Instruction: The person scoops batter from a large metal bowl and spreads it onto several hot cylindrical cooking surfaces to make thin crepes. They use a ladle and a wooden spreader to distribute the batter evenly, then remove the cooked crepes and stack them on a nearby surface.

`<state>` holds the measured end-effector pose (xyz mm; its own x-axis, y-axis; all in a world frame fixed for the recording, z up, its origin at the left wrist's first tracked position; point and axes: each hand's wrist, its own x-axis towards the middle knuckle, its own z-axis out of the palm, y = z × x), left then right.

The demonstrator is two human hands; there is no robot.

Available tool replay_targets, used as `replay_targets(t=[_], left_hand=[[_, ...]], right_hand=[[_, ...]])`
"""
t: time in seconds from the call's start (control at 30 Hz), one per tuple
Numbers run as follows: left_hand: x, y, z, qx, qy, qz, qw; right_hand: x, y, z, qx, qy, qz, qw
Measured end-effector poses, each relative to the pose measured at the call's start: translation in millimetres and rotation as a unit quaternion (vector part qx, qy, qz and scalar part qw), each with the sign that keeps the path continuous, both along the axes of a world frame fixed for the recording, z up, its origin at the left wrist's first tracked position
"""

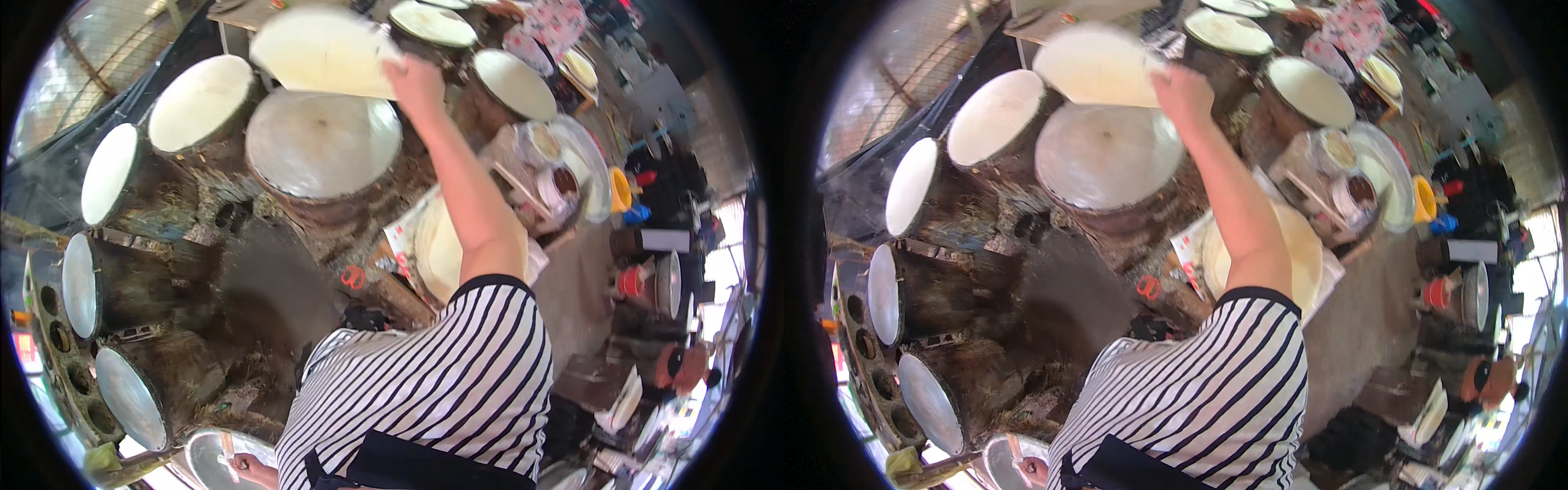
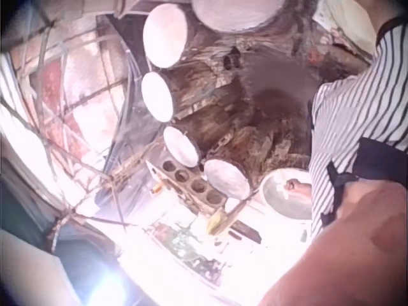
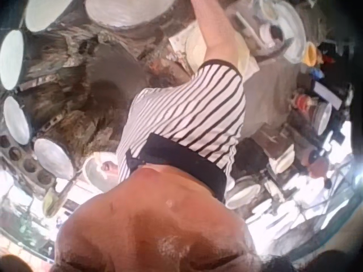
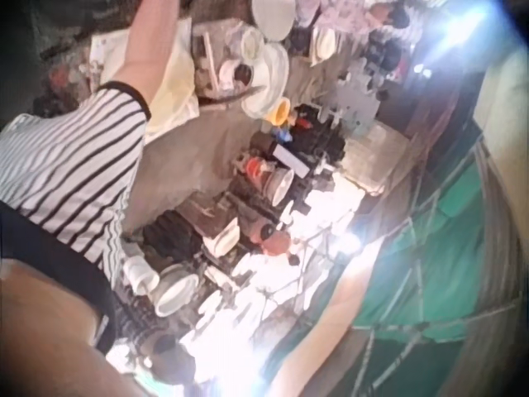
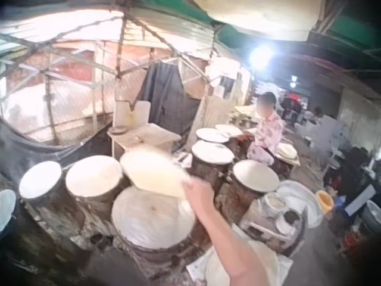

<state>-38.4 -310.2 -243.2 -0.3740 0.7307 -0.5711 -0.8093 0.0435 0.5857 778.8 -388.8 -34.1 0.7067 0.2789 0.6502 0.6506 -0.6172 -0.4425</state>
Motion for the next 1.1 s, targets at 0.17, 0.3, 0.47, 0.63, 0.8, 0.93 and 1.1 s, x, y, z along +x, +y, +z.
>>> replay_targets(t=[0.17,0.3,0.47,0.63,0.8,0.93,1.1], left_hand=[[-53.2,-5.9,-20.3,0.041,0.052,-0.027,0.997],[14.2,-45.1,37.0,0.091,0.353,-0.176,0.915],[22.7,-13.0,36.3,0.011,0.139,-0.059,0.988],[34.0,-5.2,21.2,-0.009,0.074,-0.064,0.995],[28.2,-3.7,11.8,-0.011,0.041,-0.108,0.993],[-36.3,-29.8,-1.2,0.03,-0.004,-0.075,0.997],[-35.7,-76.5,-18.0,-0.06,0.011,0.113,0.992]], right_hand=[[-19.5,-159.5,17.9,0.486,0.321,0.097,0.807],[-47.6,-313.9,-85.3,0.65,0.392,0.023,0.651],[-160.8,-441.1,-267.3,0.678,0.439,-0.226,0.544],[-209.6,-457.5,-363.0,0.712,0.457,-0.325,0.422],[-230.7,-443.1,-310.4,0.637,0.57,-0.203,0.478],[-231.3,-430.8,-250.2,0.143,0.653,-0.32,0.671],[-206.2,-277.9,-240.3,-0.067,0.66,0.03,0.748]])
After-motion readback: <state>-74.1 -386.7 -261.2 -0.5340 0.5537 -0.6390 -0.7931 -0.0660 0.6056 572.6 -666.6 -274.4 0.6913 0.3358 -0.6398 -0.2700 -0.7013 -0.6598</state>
